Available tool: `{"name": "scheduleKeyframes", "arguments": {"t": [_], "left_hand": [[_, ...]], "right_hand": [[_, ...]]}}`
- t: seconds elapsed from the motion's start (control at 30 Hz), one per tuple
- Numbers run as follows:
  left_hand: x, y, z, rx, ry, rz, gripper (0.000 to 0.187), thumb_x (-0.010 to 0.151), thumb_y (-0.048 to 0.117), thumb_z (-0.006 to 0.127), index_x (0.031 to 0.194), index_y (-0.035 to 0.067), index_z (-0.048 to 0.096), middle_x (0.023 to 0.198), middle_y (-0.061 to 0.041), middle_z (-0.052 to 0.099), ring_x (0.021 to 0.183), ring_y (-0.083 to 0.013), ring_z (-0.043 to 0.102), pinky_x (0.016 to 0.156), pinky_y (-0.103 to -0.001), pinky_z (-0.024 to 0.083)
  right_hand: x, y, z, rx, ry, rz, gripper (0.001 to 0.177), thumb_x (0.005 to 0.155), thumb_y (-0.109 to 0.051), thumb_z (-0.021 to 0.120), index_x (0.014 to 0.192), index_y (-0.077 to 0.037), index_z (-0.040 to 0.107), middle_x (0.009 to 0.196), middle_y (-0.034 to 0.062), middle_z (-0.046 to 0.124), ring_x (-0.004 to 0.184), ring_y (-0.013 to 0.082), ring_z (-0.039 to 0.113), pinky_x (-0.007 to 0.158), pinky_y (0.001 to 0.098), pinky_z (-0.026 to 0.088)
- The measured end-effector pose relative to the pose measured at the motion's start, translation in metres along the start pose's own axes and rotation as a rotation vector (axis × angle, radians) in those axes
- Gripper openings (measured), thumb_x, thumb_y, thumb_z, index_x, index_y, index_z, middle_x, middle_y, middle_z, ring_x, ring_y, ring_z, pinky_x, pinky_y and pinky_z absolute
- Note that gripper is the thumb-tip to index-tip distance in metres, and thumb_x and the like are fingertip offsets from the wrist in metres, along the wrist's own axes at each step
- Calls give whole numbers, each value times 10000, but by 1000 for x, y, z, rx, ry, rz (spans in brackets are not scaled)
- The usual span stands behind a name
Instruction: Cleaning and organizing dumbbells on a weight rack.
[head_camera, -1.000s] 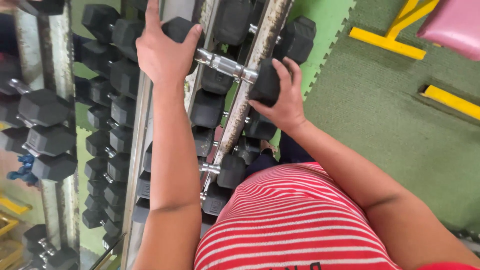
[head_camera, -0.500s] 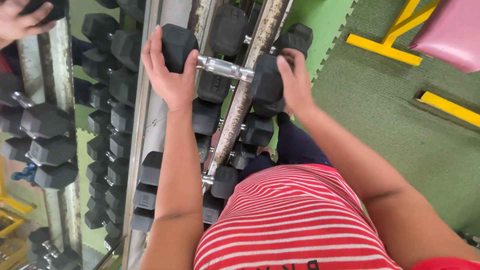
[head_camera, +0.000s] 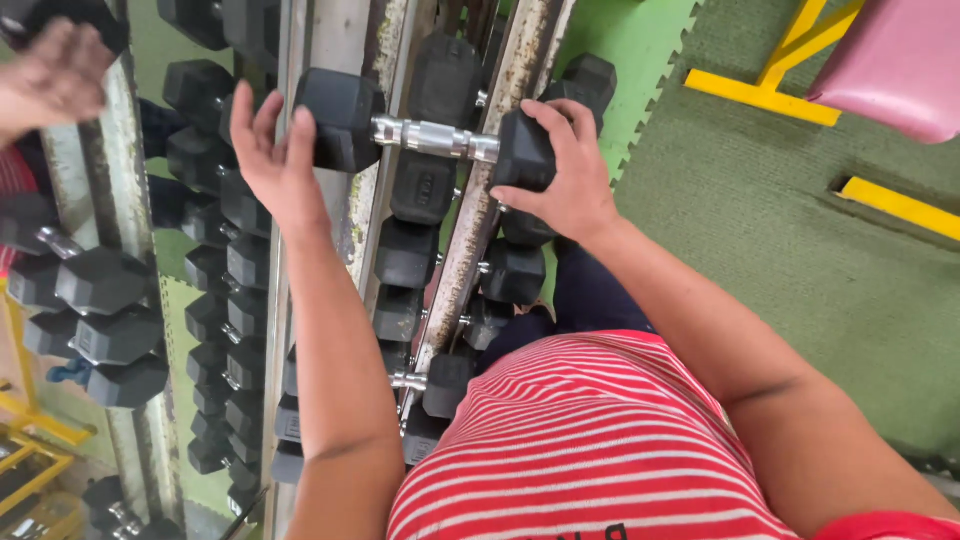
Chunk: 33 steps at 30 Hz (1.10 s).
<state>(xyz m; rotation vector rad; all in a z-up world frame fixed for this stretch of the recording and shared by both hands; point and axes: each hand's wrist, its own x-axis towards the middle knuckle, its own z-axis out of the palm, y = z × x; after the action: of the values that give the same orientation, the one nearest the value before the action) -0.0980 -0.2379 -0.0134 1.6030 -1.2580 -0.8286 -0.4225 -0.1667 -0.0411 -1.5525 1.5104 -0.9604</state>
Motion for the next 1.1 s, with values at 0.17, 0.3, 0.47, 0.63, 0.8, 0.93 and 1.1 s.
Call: {"name": "scheduleKeyframes", "arguments": {"t": [0.17, 0.3, 0.47, 0.63, 0.8, 0.93, 1.1], "left_hand": [[-31, 0, 24, -309, -115, -79, 970, 826, 16, 915, 1611, 110, 351, 1516, -130, 514, 1361, -260, 556, 1162, -385, 490], [-26, -7, 37, -227, -29, 116, 1019, 822, -31, 948, 1617, 122, 330, 1588, -89, 443, 1426, -244, 507, 1244, -389, 435], [11, 4, 60, 15, 34, 143, 927, 777, -18, 1006, 1542, 74, 491, 1502, -113, 587, 1372, -245, 585, 1212, -401, 481], [30, 32, 81, 557, 175, 111, 872, 647, 306, 1064, 1392, 220, 620, 1247, -44, 645, 1130, -268, 621, 1046, -502, 429], [54, 54, 92, 753, 152, -65, 861, 567, 475, 1021, 1327, 317, 647, 1207, -25, 621, 1098, -390, 503, 798, -507, 532], [71, 74, 97, 904, 9, -167, 915, 550, 614, 979, 1334, 308, 620, 1240, -60, 576, 1100, -413, 478, 743, -501, 539], [76, 63, 91, 978, -22, -39, 985, 627, 684, 964, 1428, 280, 557, 1234, -110, 575, 1099, -429, 484, 770, -505, 527]], "right_hand": [[17, -1, -12, 10, -95, 92, 1000, 632, -364, 1017, 1460, -149, 499, 1422, 180, 433, 1289, 392, 529, 1086, 457, 481], [25, 23, -8, 110, -161, 173, 965, 620, -356, 1004, 1440, -131, 546, 1382, 155, 525, 1277, 356, 568, 1090, 439, 485], [45, 41, -4, 451, -265, 453, 844, 699, -371, 938, 1411, -96, 579, 1319, 104, 649, 1214, 278, 649, 997, 405, 572], [61, 29, -14, 602, -195, 915, 676, 821, -468, 693, 1373, -94, 581, 1230, 120, 671, 1040, 320, 697, 691, 484, 602], [16, 22, 9, 422, 83, 431, 733, 927, -539, 645, 1452, -53, 489, 1412, 175, 550, 1318, 344, 545, 1087, 471, 422], [1, 3, 15, -60, 162, -162, 911, 808, -357, 932, 1523, -68, 447, 1599, 233, 314, 1482, 453, 382, 1254, 516, 360], [19, 6, 8, -100, 87, -43, 933, 652, -297, 1011, 1441, -148, 536, 1496, 212, 376, 1374, 434, 469, 1172, 471, 453]]}}
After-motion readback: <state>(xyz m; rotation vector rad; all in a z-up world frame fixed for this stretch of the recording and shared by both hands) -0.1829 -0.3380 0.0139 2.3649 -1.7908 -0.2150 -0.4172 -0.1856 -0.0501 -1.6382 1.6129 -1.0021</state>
